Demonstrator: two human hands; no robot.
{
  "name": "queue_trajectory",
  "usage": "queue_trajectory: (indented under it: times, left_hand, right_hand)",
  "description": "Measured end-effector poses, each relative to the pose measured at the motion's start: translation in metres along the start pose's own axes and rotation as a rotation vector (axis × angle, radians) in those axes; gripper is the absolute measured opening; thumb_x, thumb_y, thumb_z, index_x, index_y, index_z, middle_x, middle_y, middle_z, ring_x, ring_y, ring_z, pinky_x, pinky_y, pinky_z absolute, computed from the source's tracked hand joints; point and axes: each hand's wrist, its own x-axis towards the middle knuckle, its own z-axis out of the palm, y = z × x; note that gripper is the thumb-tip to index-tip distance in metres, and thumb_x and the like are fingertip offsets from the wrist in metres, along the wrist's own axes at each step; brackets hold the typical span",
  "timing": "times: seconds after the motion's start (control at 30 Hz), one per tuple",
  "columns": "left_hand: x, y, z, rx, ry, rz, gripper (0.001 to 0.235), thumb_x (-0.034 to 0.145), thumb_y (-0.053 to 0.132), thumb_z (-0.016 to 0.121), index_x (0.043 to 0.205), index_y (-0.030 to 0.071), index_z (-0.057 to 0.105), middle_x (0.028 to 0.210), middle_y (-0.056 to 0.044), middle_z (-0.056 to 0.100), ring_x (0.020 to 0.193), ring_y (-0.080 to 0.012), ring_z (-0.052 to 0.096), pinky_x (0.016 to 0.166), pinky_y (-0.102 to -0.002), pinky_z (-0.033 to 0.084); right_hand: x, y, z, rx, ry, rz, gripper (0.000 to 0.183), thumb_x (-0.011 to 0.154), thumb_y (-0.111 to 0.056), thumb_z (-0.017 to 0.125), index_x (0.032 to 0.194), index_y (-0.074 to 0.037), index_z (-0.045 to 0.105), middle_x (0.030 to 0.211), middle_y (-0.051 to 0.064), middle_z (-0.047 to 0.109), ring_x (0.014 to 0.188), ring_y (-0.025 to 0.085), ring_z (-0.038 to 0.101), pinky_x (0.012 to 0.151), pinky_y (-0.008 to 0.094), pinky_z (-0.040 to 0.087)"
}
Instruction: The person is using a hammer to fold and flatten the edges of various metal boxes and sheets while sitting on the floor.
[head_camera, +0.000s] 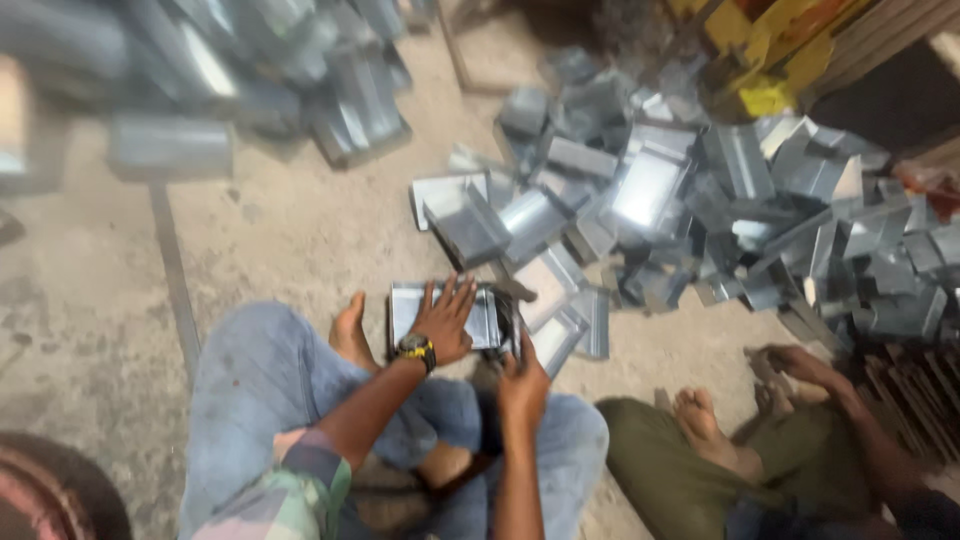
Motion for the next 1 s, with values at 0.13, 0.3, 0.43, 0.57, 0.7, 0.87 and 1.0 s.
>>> queue_trajectory:
  times: [0.13,0.3,0.43,0.57,0.7,0.87,1.0]
  left_hand:
    - [0.02,-0.015,0.012,-0.048,0.045,-0.122,0.081,0.08,0.015,0.061,0.155,0.002,0.035,0.156,-0.017,0.04,0.144,-0.0337,0.035,0.114,-0.062,0.027]
    - [0.065,-0.067,0.003,-0.033,-0.248,-0.369,0.032,0.102,0.027,0.053,0.122,0.011,0.072,0.129,-0.015,0.073,0.124,-0.0323,0.068,0.098,-0.048,0.056]
    - [0.052,-0.065,-0.021,0.115,0.197,-0.14,0.016,0.1,0.016,0.058,0.109,0.013,0.071,0.114,-0.012,0.069,0.11,-0.0312,0.064,0.092,-0.047,0.05]
    - [0.006,-0.037,-0.05,0.188,0.356,0.041,0.036,0.071,0.022,0.072,0.105,0.011,0.066,0.103,-0.009,0.065,0.103,-0.0292,0.06,0.082,-0.045,0.045]
    - [-0.002,-0.024,-0.084,0.106,0.26,0.015,0.052,0.064,0.035,0.079,0.106,0.008,0.063,0.101,-0.01,0.064,0.101,-0.0309,0.06,0.081,-0.047,0.045]
    - [0.006,-0.023,-0.082,0.159,0.26,-0.003,0.049,0.068,0.033,0.079,0.108,0.009,0.063,0.101,-0.009,0.066,0.099,-0.0299,0.063,0.081,-0.047,0.048]
    - [0.005,-0.027,-0.071,0.171,0.291,0.001,0.048,0.07,0.03,0.078,0.11,0.009,0.063,0.102,-0.009,0.067,0.099,-0.0294,0.063,0.082,-0.045,0.048]
  right_hand:
    - [-0.006,0.038,-0.01,0.108,0.003,0.26,0.045,0.094,-0.013,0.066,0.139,-0.017,0.063,0.074,0.013,0.068,0.064,0.021,0.063,0.065,0.037,0.052]
    - [-0.001,0.044,-0.01,0.404,0.028,0.209,0.044,0.098,-0.016,0.063,0.141,-0.007,0.06,0.068,0.002,0.057,0.056,0.011,0.049,0.051,0.029,0.04]
    - [0.008,0.025,-0.014,0.663,-0.019,0.262,0.045,0.1,-0.023,0.062,0.139,-0.002,0.056,0.06,-0.001,0.052,0.045,0.005,0.044,0.04,0.023,0.032]
    - [0.002,-0.011,-0.042,0.826,-0.028,0.234,0.051,0.098,-0.026,0.064,0.142,-0.003,0.049,0.061,-0.003,0.051,0.043,0.004,0.043,0.036,0.022,0.031]
    - [0.003,-0.069,-0.09,0.904,0.186,-0.054,0.039,0.105,-0.032,0.059,0.131,-0.004,0.05,0.065,-0.002,0.05,0.045,0.006,0.044,0.036,0.023,0.037]
    - [0.035,-0.098,-0.109,1.117,0.307,-0.342,0.043,0.111,-0.042,0.055,0.136,-0.01,0.041,0.072,-0.001,0.048,0.054,0.009,0.045,0.047,0.025,0.041]
    - [0.055,-0.071,-0.059,1.148,0.202,-0.269,0.042,0.111,-0.037,0.058,0.135,-0.007,0.042,0.071,0.0,0.048,0.058,0.011,0.046,0.051,0.029,0.043]
